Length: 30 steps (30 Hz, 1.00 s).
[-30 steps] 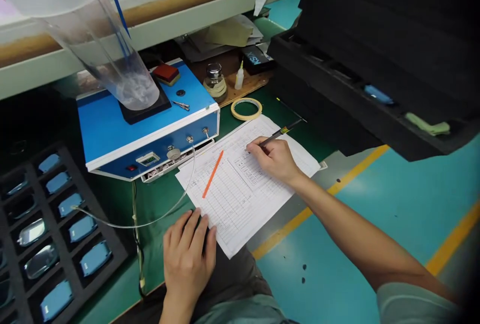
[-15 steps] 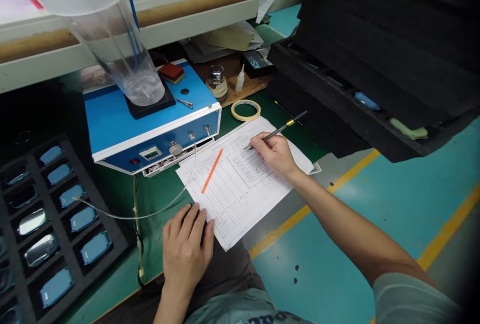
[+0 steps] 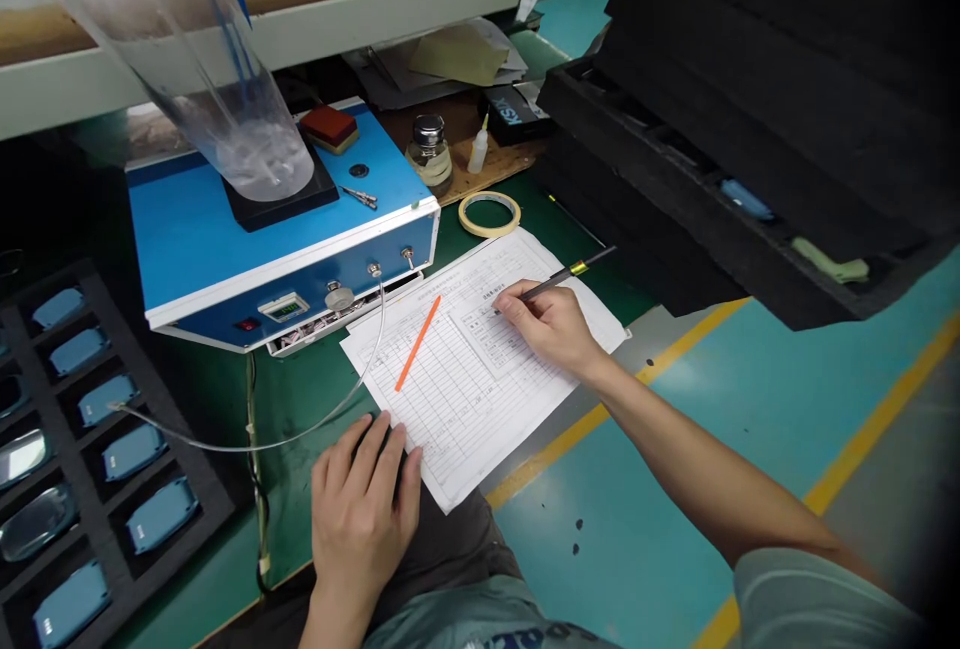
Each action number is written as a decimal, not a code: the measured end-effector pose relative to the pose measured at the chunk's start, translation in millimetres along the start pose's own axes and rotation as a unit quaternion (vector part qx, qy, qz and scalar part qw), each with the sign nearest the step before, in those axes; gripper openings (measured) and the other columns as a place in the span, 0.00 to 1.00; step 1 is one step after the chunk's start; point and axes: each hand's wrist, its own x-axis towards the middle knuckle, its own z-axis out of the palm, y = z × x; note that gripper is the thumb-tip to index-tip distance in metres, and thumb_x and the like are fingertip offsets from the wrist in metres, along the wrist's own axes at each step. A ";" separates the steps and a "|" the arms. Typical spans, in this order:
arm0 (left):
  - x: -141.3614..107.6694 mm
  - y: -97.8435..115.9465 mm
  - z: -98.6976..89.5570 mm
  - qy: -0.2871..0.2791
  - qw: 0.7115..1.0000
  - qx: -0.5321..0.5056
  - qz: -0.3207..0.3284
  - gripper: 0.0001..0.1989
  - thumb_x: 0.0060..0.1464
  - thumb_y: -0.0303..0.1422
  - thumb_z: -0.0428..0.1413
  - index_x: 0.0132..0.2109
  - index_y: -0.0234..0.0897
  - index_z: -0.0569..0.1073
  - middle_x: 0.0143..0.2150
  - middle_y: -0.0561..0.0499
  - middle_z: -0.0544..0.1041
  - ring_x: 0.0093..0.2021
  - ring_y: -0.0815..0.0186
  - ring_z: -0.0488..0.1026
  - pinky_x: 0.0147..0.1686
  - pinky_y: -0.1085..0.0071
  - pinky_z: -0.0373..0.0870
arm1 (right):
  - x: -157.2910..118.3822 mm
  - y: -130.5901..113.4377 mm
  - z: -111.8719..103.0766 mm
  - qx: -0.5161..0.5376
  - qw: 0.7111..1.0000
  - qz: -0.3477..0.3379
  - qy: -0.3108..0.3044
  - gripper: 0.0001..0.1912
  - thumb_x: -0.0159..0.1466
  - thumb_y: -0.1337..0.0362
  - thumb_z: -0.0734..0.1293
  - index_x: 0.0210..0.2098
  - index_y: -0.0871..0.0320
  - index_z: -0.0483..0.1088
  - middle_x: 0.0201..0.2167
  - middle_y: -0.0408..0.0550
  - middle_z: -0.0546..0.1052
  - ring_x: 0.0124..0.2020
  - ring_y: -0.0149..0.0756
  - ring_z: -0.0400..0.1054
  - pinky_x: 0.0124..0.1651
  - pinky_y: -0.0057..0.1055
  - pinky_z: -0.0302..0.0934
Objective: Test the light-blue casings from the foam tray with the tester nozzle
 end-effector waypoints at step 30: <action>1.0 -0.5 -0.8 -0.002 1.000 -0.014 0.001 0.09 0.61 0.24 0.62 0.49 0.28 0.79 0.47 0.38 0.83 0.51 0.48 0.76 0.47 0.57 0.67 | 1.2 -2.5 2.1 -0.018 1.000 -0.015 -0.007 0.14 0.69 0.60 0.66 0.30 0.58 0.77 0.30 0.47 0.82 0.24 0.32 0.70 0.27 0.30 0.60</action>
